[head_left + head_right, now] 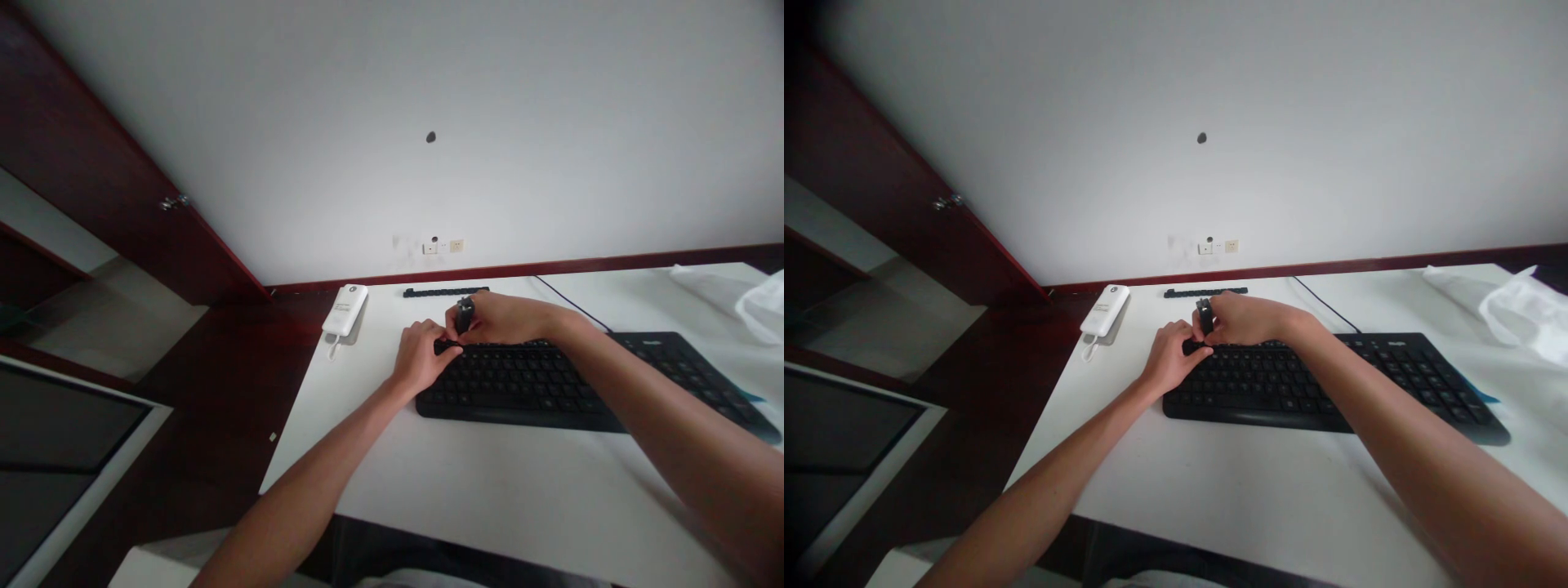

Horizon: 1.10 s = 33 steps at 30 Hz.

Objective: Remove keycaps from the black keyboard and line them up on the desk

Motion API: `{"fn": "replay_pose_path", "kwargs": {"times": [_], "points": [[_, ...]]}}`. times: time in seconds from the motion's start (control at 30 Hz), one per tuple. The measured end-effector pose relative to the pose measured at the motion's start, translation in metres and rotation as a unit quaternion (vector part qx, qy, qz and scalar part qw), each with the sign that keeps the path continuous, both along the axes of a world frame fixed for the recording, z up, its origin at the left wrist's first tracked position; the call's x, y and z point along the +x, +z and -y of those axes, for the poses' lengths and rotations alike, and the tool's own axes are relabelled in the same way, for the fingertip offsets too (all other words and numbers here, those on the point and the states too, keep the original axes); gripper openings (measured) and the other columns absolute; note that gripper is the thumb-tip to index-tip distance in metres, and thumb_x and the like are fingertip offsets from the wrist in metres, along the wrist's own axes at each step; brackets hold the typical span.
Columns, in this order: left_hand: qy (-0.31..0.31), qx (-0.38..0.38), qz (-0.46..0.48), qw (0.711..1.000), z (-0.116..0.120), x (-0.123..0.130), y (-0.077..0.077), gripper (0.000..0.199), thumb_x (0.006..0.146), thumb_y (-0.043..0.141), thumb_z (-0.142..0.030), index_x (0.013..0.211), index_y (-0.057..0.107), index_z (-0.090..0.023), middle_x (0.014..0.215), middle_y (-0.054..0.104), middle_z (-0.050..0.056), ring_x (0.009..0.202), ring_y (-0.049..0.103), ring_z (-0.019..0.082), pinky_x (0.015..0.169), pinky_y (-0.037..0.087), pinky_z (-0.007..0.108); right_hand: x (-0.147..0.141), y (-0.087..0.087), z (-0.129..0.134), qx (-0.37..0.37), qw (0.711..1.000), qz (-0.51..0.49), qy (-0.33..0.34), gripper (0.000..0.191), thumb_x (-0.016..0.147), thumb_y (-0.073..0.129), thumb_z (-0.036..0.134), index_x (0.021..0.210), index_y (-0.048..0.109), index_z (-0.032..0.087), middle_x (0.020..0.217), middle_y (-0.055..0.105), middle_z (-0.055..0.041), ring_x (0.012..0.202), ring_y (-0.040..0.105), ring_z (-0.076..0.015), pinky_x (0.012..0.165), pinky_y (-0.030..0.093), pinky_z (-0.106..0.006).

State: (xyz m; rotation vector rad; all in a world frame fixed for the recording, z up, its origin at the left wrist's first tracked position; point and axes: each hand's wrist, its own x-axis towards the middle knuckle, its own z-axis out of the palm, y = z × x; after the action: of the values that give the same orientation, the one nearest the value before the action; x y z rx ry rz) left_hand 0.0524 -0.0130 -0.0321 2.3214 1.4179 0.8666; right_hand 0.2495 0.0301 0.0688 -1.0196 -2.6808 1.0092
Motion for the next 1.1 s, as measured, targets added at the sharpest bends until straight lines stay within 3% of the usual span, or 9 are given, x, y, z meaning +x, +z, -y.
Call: {"fn": "replay_pose_path", "kwargs": {"times": [0.23,0.57,0.97,1.1], "points": [[-0.004,0.011,-0.007,1.000,0.001,0.000,0.000,0.018,0.089,0.076,-0.039,0.088,0.069,-0.022,0.095,0.070,0.002,0.097,0.063,0.024,0.088,0.046,0.039,-0.006,0.008,0.011,0.026,0.999,0.023,-0.007,0.013,0.081,0.068,0.032,0.086,0.076,0.023,0.078,0.075,-0.0057,0.075,0.066,-0.0244,0.071,0.045,-0.033],[0.002,0.019,-0.032,0.999,-0.002,-0.002,-0.003,0.019,0.091,0.072,-0.034,0.077,0.068,-0.023,0.088,0.067,0.002,0.089,0.062,0.022,0.083,0.048,0.036,-0.013,0.012,0.024,0.089,0.994,0.054,0.040,0.012,0.087,0.058,0.017,0.085,0.068,0.022,0.076,0.071,-0.0058,0.069,0.063,-0.0228,0.064,0.037,-0.033],[-0.008,0.020,-0.052,0.998,-0.003,-0.003,-0.002,0.013,0.091,0.069,-0.027,0.078,0.067,-0.023,0.087,0.067,0.003,0.087,0.063,0.025,0.081,0.048,0.038,-0.019,0.010,0.034,0.099,0.991,0.080,0.042,0.018,0.086,0.058,0.012,0.090,0.074,0.020,0.090,0.076,-0.0101,0.081,0.069,-0.0266,0.069,0.040,-0.034],[0.012,0.021,-0.060,0.998,-0.002,-0.003,-0.002,0.014,0.092,0.069,-0.030,0.080,0.067,-0.023,0.087,0.067,0.004,0.087,0.063,0.024,0.081,0.049,0.037,-0.018,0.012,0.031,0.095,0.992,0.074,0.035,0.015,0.088,0.058,0.018,0.088,0.073,0.021,0.087,0.076,-0.0085,0.080,0.069,-0.0261,0.070,0.041,-0.034]]}}
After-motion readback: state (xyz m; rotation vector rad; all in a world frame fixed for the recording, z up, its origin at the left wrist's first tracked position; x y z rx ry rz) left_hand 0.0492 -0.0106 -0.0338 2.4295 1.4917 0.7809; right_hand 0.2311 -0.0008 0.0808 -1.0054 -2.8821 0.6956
